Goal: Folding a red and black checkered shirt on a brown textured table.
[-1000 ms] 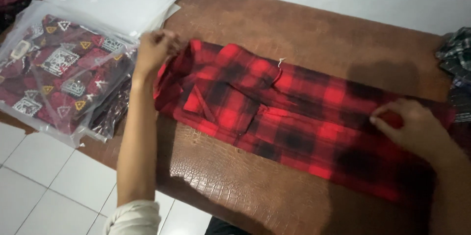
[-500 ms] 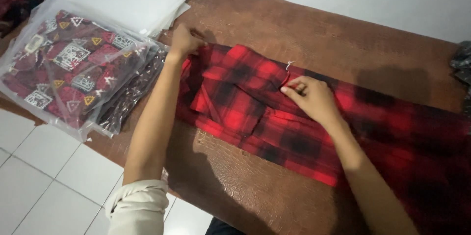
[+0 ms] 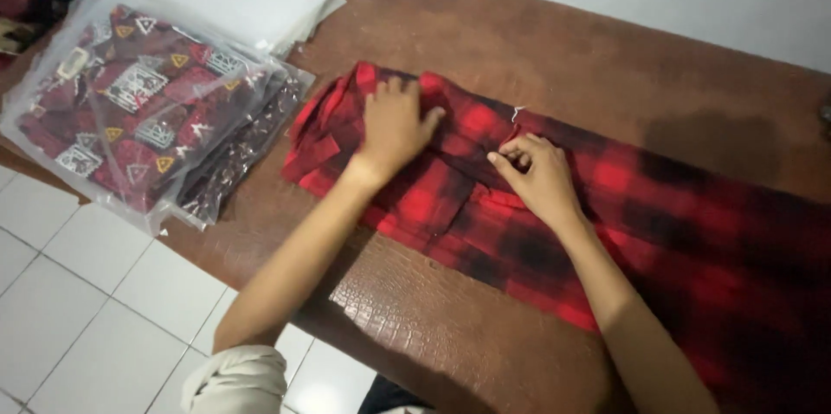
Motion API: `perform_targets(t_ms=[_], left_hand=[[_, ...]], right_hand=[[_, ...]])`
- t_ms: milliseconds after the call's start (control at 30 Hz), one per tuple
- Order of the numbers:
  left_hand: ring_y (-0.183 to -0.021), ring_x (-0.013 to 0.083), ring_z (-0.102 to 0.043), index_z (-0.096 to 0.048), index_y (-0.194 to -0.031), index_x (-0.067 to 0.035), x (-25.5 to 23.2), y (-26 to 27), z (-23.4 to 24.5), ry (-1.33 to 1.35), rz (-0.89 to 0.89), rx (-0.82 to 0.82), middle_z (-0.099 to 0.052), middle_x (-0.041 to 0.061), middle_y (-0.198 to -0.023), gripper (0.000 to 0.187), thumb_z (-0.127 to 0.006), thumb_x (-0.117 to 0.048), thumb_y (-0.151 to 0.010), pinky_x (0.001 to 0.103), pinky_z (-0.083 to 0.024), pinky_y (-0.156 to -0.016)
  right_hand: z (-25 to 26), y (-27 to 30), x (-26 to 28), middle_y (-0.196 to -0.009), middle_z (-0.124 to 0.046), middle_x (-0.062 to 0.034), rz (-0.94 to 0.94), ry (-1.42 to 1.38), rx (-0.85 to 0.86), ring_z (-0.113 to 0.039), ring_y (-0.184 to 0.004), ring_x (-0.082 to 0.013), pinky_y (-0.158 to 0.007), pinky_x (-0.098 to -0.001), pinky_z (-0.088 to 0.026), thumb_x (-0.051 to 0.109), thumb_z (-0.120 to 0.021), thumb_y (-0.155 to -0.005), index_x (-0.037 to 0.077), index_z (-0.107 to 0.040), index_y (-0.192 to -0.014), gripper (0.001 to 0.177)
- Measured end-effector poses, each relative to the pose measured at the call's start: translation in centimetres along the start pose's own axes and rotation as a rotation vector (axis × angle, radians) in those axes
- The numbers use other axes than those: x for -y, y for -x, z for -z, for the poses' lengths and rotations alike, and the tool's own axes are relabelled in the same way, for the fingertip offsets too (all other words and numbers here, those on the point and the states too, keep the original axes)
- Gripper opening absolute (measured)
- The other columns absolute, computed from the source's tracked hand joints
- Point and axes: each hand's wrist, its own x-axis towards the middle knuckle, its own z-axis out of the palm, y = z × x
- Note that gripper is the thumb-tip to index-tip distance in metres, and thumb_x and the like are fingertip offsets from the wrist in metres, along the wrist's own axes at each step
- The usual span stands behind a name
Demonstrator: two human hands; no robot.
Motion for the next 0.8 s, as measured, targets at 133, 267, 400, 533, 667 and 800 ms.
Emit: perform_targets(t_ms=[133, 267, 400, 533, 667, 800], left_hand=[[-0.113, 0.0413, -0.055, -0.067, -0.117, -0.007, -1.0, 1.8, -1.2, 0.125, 0.074, -0.009, -0.058, 0.018, -0.118, 0.050, -0.077, -0.044, -0.086, 0.054, -0.047, -0.092], [-0.130, 0.0451, -0.041, -0.062, -0.123, -0.007, -1.9, 3.1, -1.2, 0.124, 0.081, -0.095, -0.044, 0.026, -0.140, 0.048, -0.073, -0.041, -0.090, 0.056, -0.035, -0.105], [-0.143, 0.0497, -0.036, -0.055, -0.134, -0.005, -0.3, 2.4, -1.4, 0.155, 0.115, -0.034, -0.038, 0.035, -0.154, 0.074, -0.076, -0.054, -0.082, 0.061, -0.030, -0.115], [-0.147, 0.0505, -0.029, -0.059, -0.134, -0.002, 1.3, 1.2, -1.3, 0.160, 0.076, -0.067, -0.037, 0.033, -0.156, 0.080, -0.073, -0.062, -0.083, 0.063, -0.020, -0.119], [-0.149, 0.0495, -0.031, -0.050, -0.148, 0.000, 2.4, 1.0, -1.9, 0.116, 0.113, 0.018, -0.036, 0.033, -0.159, 0.095, -0.059, -0.074, -0.089, 0.061, -0.023, -0.122], [-0.127, 0.0467, -0.058, -0.070, -0.126, 0.000, 2.9, 0.5, -2.4, 0.077, 0.058, -0.204, -0.062, 0.030, -0.131, 0.076, -0.052, -0.069, -0.100, 0.055, -0.044, -0.106]], right_hand=[[-0.5, 0.5, -1.1, -0.084, -0.072, -0.0066, 0.008, 0.010, 0.009, -0.068, -0.081, -0.0282, -0.073, -0.0401, -0.054, 0.022, -0.079, -0.090, 0.012, -0.076, -0.095, 0.012], [-0.4, 0.8, -0.7, -0.083, -0.071, -0.0031, 0.071, 0.105, -0.022, -0.068, -0.083, -0.0275, -0.075, -0.0408, -0.051, 0.023, -0.078, -0.090, 0.015, -0.073, -0.092, 0.009], [-0.4, 0.9, -0.6, -0.083, -0.070, -0.0036, 0.082, 0.148, -0.013, -0.067, -0.083, -0.0280, -0.076, -0.0415, -0.049, 0.025, -0.076, -0.090, 0.015, -0.071, -0.091, 0.011], [-0.6, 1.0, -0.6, -0.084, -0.070, -0.0035, 0.083, 0.158, -0.015, -0.067, -0.083, -0.0281, -0.077, -0.0416, -0.048, 0.023, -0.076, -0.090, 0.014, -0.071, -0.091, 0.010], [-0.5, 1.2, -0.2, -0.084, -0.070, -0.0034, 0.078, 0.169, -0.013, -0.067, -0.084, -0.0282, -0.077, -0.0415, -0.047, 0.023, -0.076, -0.090, 0.015, -0.071, -0.092, 0.011], [-0.4, 1.1, -0.5, -0.083, -0.068, -0.0033, 0.078, 0.150, -0.016, -0.066, -0.084, -0.0284, -0.078, -0.0413, -0.047, 0.025, -0.074, -0.092, 0.016, -0.072, -0.092, 0.009]])
